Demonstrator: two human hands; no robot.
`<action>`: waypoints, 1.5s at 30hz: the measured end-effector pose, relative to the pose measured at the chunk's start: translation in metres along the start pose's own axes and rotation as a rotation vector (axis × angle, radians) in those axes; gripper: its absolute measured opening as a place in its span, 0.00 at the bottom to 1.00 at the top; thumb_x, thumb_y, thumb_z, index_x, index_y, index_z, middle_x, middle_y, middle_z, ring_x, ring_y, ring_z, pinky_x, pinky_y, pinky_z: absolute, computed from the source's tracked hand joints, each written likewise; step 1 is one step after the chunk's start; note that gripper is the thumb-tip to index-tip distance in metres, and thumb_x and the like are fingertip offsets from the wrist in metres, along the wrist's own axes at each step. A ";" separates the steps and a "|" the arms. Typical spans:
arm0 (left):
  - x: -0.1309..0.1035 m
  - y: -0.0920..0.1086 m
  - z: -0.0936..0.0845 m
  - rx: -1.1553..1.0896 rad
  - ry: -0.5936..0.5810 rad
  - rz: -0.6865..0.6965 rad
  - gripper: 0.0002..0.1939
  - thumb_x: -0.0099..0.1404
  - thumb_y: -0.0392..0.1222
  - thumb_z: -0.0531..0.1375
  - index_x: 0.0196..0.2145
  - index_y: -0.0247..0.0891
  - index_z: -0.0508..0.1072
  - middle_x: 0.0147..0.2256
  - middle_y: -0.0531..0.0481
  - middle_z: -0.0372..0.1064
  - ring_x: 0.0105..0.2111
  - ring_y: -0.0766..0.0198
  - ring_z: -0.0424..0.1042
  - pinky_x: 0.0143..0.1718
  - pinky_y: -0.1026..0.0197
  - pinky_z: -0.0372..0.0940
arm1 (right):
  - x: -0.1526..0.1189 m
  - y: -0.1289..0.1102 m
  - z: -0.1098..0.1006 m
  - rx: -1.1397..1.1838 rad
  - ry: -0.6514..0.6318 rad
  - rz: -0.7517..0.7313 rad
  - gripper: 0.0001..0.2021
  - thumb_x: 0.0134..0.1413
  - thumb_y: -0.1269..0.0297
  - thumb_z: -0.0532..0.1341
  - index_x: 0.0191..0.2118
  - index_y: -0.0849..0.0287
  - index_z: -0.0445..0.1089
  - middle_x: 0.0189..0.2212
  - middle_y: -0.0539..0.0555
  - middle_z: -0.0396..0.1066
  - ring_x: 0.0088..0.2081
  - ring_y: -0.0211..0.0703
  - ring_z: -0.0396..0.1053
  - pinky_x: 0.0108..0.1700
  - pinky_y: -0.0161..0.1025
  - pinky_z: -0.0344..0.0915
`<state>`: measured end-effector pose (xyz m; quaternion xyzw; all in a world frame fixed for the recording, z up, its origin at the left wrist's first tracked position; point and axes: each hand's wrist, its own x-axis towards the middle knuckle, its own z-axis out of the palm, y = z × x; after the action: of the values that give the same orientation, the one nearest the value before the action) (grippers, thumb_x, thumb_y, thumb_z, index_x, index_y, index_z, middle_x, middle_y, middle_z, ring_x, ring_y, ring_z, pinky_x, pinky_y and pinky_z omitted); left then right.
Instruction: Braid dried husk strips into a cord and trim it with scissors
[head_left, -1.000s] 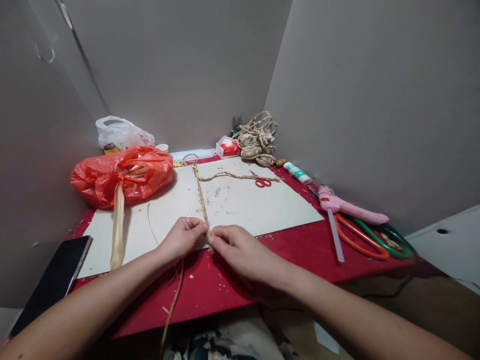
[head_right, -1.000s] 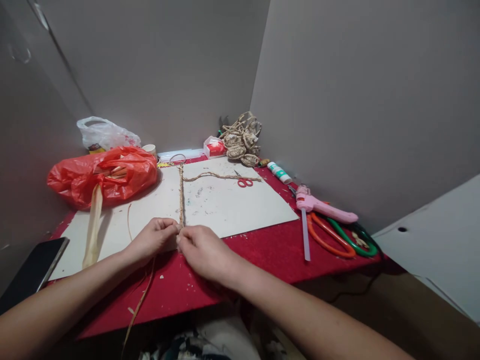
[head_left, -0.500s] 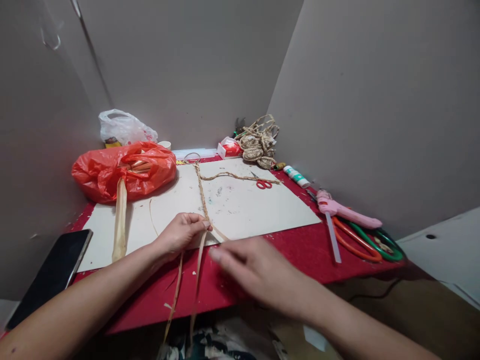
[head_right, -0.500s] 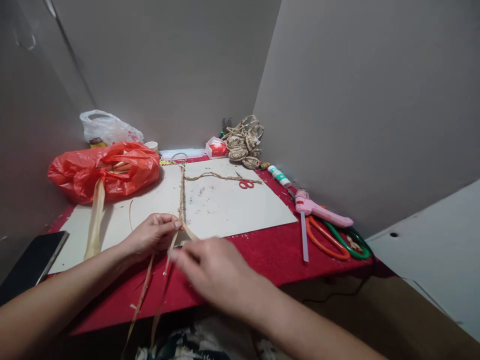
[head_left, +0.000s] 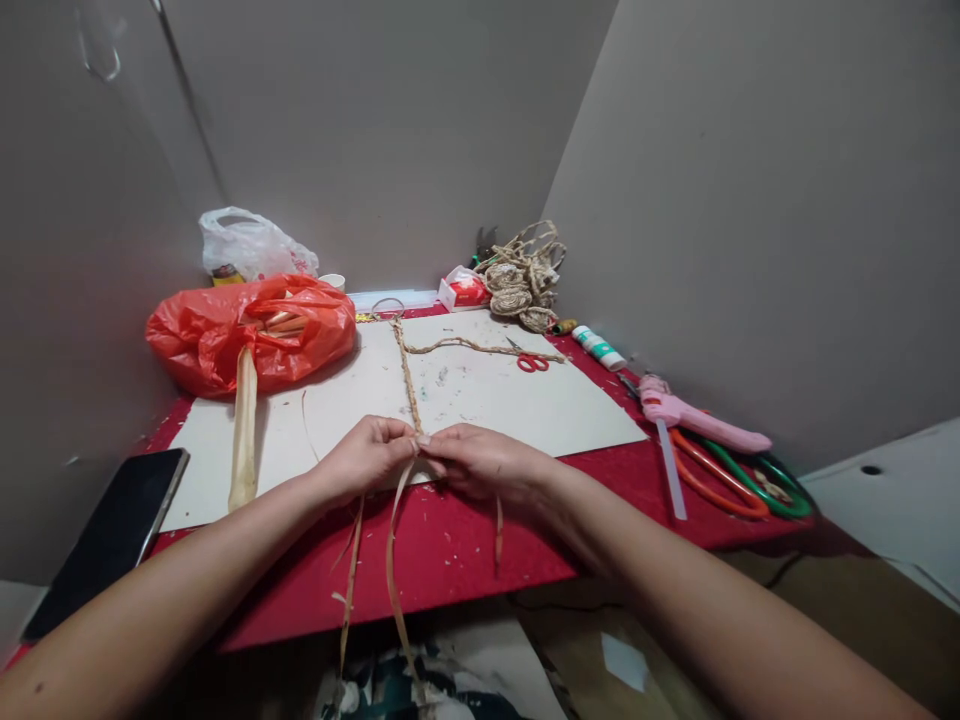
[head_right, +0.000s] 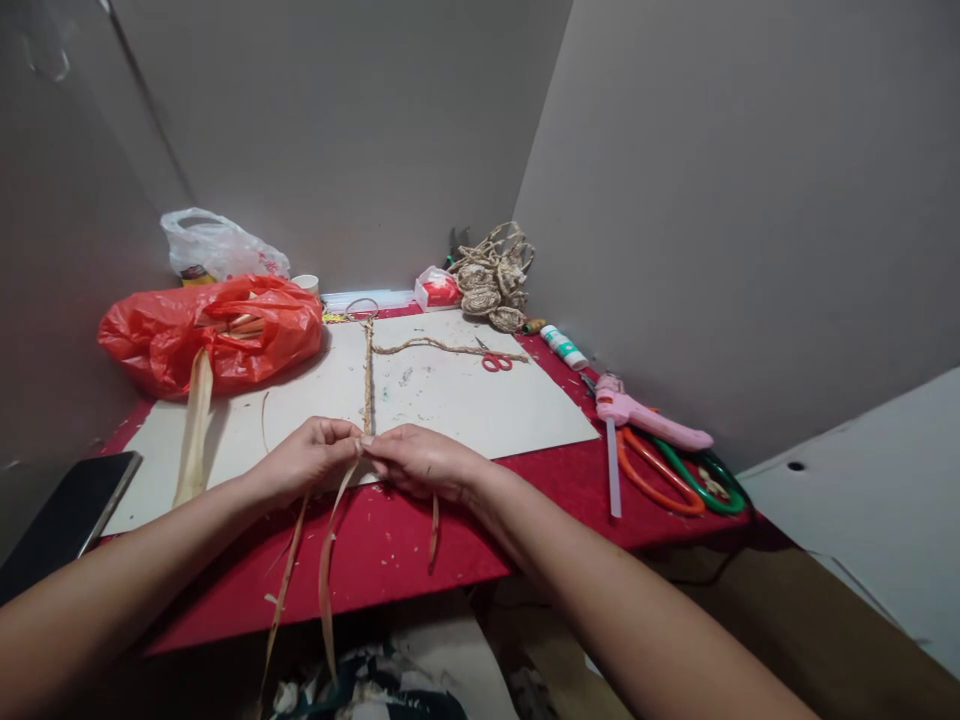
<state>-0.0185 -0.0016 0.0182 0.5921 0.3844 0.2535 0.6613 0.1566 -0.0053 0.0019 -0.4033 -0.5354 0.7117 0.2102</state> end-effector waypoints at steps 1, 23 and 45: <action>0.000 0.000 -0.001 0.037 0.021 0.019 0.15 0.55 0.49 0.60 0.24 0.31 0.72 0.16 0.55 0.60 0.17 0.73 0.53 0.19 0.68 0.47 | 0.000 0.000 0.000 0.060 -0.011 0.028 0.20 0.51 0.48 0.58 0.21 0.59 0.58 0.10 0.39 0.45 0.13 0.27 0.38 0.14 0.29 0.36; -0.014 -0.015 0.014 0.423 0.134 0.140 0.07 0.59 0.36 0.50 0.32 0.34 0.66 0.23 0.52 0.66 0.21 0.68 0.64 0.23 0.67 0.58 | 0.002 0.014 0.049 0.467 0.270 -0.086 0.15 0.45 0.60 0.61 0.21 0.57 0.53 0.09 0.37 0.43 0.13 0.25 0.36 0.15 0.29 0.33; 0.001 -0.008 0.006 0.110 0.055 -0.043 0.10 0.57 0.39 0.51 0.21 0.35 0.64 0.14 0.59 0.51 0.14 0.74 0.45 0.17 0.67 0.41 | -0.009 0.002 0.013 0.322 0.009 0.067 0.08 0.46 0.63 0.61 0.27 0.62 0.65 0.11 0.37 0.42 0.14 0.26 0.33 0.16 0.28 0.32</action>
<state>-0.0144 -0.0057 0.0101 0.6118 0.4285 0.2339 0.6224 0.1520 -0.0200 0.0049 -0.3855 -0.3998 0.7929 0.2506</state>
